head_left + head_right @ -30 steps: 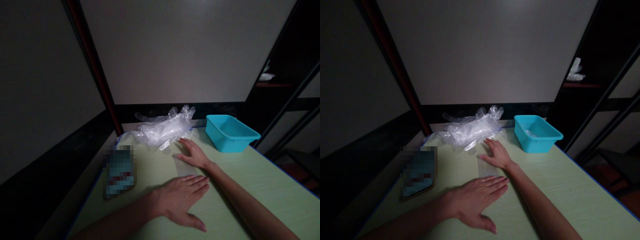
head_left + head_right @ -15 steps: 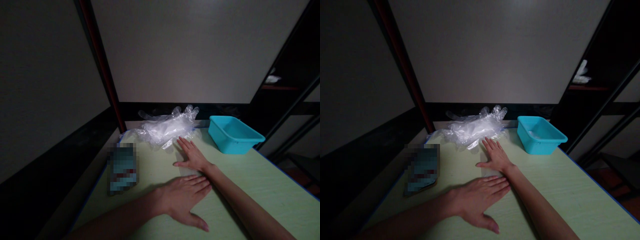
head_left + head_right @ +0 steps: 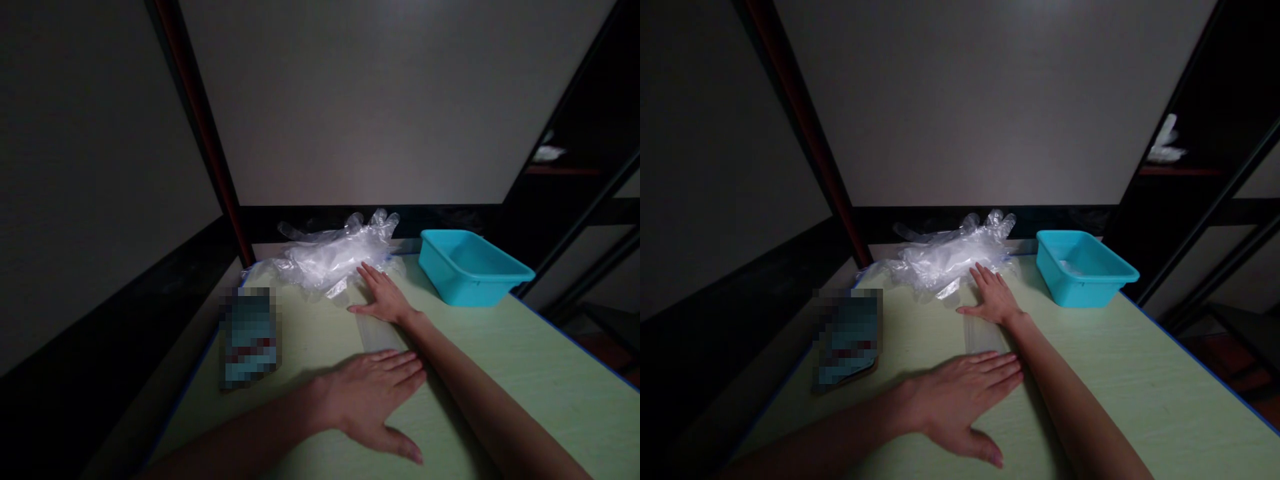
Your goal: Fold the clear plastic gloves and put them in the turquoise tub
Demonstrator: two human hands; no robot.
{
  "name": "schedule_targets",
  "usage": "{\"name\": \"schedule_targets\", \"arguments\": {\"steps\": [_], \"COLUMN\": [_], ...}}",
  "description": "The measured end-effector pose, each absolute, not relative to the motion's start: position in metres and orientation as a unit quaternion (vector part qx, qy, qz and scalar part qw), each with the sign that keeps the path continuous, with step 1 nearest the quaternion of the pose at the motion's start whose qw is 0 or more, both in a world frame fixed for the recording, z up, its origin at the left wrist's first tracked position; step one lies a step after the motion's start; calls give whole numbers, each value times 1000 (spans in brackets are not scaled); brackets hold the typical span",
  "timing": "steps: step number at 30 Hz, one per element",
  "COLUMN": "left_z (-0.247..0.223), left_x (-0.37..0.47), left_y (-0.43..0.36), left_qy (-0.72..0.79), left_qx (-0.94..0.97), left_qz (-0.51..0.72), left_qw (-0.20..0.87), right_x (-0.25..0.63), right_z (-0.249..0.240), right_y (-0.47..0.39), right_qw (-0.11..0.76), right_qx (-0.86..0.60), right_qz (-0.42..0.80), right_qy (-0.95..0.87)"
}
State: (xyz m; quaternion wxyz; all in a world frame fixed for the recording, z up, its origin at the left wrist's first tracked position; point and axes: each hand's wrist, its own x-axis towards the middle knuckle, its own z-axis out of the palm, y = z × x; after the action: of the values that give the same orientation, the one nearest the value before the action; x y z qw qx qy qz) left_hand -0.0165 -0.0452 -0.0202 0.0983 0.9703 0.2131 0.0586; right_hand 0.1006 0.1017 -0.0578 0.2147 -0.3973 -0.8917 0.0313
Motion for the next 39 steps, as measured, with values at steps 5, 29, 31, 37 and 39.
{"name": "schedule_targets", "arguments": {"steps": [5,29,31,37,39], "left_z": [-19,-19,-21,-20,-19], "left_x": [-17,-17,-16,-15,-15], "left_y": [-45,-43,-43,-42,-42], "left_qy": [213,220,220,221,215], "left_qx": [970,964,963,961,962], "left_qz": [61,67,72,74,71], "left_qw": [103,134,139,147,153], "right_x": [100,156,165,165,164], "right_z": [-59,-37,-33,-31,-31], "right_y": [108,30,15,11,13], "right_qw": [220,291,270,254,250], "right_qx": [-399,-262,-252,-264,-264], "right_qz": [31,241,248,208,194], "right_qy": [-890,-888,-895,-907,-911]}}
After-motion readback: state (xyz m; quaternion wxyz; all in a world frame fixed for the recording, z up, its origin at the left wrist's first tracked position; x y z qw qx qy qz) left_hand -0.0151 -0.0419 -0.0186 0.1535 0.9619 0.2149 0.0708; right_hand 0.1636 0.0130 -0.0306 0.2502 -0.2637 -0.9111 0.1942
